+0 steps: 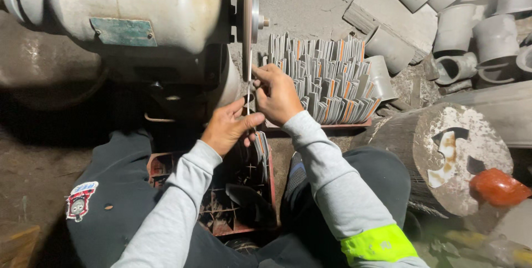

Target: The person sits on the floor and repeatedly picks up small ceramic tile pieces from a crate, presses their edges against a rotating grinding wheel to smooth them, and places the finished pieces into a nearby tray. The process is repeated continuously for multiple pieces.

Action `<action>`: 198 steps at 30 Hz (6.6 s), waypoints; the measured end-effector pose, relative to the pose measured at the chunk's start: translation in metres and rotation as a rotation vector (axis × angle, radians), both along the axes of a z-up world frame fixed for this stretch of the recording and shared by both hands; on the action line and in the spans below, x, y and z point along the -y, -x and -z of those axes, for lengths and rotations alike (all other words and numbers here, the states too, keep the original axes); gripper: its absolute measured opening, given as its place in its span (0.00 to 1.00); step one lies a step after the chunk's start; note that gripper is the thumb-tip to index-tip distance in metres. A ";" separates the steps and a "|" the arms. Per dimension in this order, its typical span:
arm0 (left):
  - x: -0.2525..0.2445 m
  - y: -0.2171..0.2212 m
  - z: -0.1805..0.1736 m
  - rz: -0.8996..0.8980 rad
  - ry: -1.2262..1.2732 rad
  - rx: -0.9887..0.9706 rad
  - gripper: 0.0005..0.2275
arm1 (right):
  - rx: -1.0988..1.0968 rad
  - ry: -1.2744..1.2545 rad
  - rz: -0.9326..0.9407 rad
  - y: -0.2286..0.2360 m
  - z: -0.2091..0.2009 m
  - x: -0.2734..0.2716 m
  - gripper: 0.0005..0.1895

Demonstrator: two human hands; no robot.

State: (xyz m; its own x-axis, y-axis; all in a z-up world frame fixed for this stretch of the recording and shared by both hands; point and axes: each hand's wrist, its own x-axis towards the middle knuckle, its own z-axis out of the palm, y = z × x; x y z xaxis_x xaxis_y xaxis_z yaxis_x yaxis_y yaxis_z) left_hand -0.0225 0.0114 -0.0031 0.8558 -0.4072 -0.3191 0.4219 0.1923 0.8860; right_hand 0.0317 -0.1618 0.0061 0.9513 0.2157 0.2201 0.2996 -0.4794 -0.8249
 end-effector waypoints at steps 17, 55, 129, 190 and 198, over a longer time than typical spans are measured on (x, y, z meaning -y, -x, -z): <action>0.000 0.037 0.012 0.012 -0.116 0.098 0.37 | -0.022 0.014 -0.138 0.027 -0.010 0.013 0.26; -0.031 0.062 -0.005 -0.068 -0.943 0.658 0.46 | -0.465 -0.163 -0.233 0.057 -0.022 0.050 0.18; -0.052 0.074 0.022 0.157 -0.661 0.381 0.12 | -0.374 0.245 -0.397 0.112 0.018 0.035 0.25; -0.026 0.075 0.019 -0.064 -0.651 0.507 0.32 | -0.448 -0.442 -0.241 0.075 -0.020 0.042 0.26; 0.001 0.020 0.065 -0.078 0.068 0.202 0.20 | -0.061 0.003 -0.057 0.021 -0.017 0.002 0.31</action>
State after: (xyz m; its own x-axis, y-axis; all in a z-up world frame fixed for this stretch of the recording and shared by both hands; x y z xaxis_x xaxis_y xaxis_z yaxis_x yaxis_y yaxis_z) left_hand -0.0430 0.0105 -0.0678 0.9294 -0.3516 -0.1122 0.2185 0.2793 0.9350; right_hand 0.0105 -0.1640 0.0228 0.9490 0.2708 0.1613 0.2758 -0.4652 -0.8412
